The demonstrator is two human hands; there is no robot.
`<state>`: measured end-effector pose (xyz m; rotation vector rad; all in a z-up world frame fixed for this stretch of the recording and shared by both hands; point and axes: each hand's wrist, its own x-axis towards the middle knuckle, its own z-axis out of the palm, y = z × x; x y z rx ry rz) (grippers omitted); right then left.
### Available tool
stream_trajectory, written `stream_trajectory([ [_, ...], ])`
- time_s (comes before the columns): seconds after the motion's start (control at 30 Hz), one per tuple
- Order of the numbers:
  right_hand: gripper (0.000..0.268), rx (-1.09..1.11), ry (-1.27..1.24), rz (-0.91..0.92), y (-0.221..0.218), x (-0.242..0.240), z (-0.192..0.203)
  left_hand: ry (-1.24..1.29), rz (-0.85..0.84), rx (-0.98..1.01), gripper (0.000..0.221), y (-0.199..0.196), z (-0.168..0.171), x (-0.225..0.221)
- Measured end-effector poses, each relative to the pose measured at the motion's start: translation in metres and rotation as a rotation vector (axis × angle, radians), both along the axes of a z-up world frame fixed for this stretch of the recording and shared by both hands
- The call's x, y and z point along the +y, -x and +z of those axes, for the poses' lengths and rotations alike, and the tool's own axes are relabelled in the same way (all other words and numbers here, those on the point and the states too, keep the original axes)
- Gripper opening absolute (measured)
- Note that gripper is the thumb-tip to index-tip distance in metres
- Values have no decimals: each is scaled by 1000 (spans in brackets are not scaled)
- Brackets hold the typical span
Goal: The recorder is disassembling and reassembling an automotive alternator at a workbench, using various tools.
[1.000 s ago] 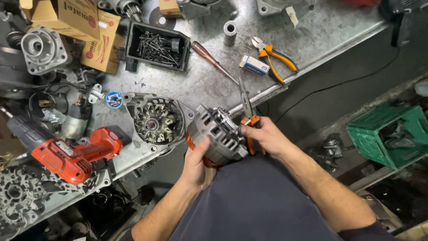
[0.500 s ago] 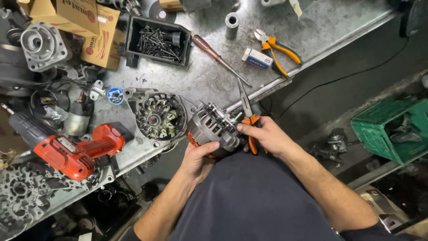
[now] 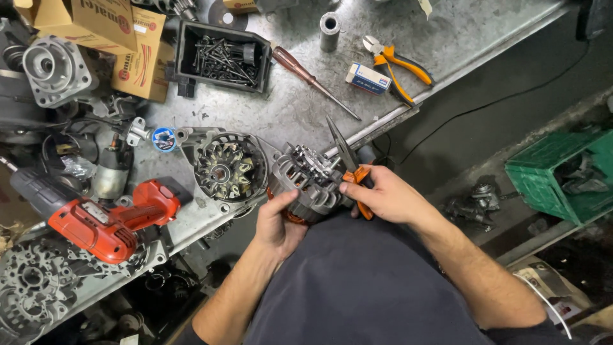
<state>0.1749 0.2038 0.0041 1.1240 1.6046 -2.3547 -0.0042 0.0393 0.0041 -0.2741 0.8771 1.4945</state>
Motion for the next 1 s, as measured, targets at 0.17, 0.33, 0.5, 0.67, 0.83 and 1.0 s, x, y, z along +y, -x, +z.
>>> stream_trajectory([
  [0.17, 29, -68, -162, 85, -16, 14, 7, 4, 59, -115, 51, 1, 2, 3],
  [0.33, 58, -128, -798, 300, -31, 35, 61, -32, 69, -99, 50, -3, 3, 2],
  [0.5, 56, -116, -1228, 454, -39, 46, 94, 10, 23, -4, 48, -10, 4, -3],
  [0.67, 56, -333, -1505, 711, -41, 52, 113, -55, -44, 205, 43, -16, 11, 0],
  [0.83, 46, -369, -1774, 1011, -34, 57, 142, -16, -63, 246, 38, -19, 13, 5],
  [1.0, 39, -243, -1875, 1088, -25, 66, 149, 34, -84, 248, 34, -17, 16, 18],
])
